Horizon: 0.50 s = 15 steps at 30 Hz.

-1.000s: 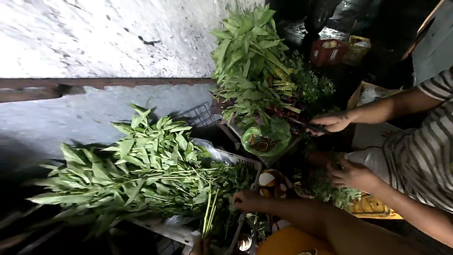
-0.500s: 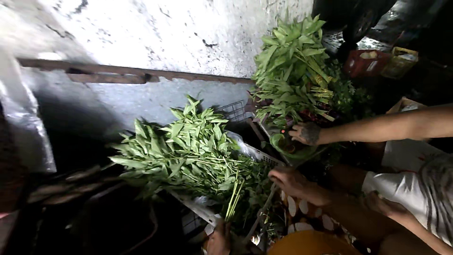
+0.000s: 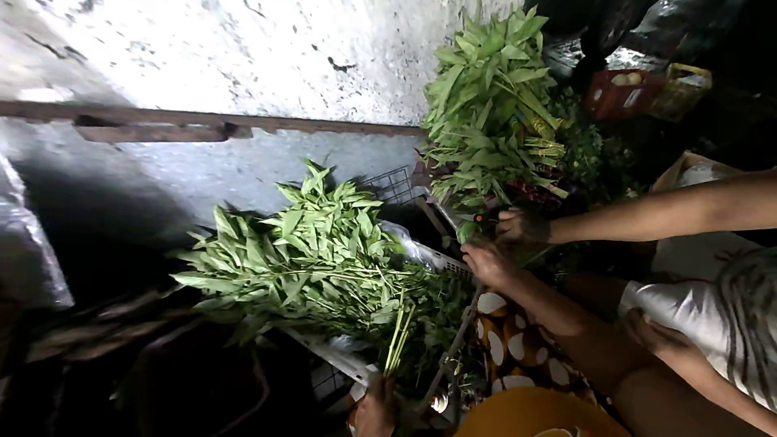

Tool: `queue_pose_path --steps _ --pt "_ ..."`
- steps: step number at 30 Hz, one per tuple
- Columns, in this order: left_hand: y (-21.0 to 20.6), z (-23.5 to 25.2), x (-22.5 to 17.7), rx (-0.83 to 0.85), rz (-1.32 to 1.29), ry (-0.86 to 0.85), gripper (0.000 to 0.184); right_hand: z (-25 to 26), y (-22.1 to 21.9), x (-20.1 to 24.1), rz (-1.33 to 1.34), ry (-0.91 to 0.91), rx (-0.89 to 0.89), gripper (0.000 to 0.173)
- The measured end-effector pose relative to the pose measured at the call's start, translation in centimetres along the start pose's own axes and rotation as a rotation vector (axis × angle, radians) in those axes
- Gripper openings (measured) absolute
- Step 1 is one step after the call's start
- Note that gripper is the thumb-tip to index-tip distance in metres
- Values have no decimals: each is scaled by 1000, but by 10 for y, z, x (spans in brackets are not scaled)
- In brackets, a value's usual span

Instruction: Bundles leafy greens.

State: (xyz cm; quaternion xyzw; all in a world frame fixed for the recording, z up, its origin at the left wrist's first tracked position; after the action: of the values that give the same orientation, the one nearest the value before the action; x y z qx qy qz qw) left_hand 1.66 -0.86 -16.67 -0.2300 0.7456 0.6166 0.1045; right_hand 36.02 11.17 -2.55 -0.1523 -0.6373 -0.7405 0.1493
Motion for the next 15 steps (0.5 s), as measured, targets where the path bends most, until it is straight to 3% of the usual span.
queue_pose_path --steps 3,7,12,15 --pt "1 -1 0 9 -1 23 37 32 28 1 -20 17 -58 28" --pt "0 -1 -1 21 17 47 38 71 45 -17 -195 -48 106 23" --pt "2 -3 -4 25 39 53 39 69 22 -31 -453 -138 299 26" --pt "0 0 -2 39 40 56 37 74 1 -48 -503 -196 299 26"
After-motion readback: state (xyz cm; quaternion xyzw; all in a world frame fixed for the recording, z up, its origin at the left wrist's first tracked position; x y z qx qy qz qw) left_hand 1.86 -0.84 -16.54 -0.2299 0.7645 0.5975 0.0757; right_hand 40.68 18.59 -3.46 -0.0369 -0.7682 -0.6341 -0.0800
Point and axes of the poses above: each hand's wrist, its own z-axis towards the middle knuckle, its own y-axis out of the back of the hand, x = y × z, the point moved 7 cm from there along z, towards the middle knuckle, and after that the axes turned 10 degrees about -x, right-handed, at the moved point
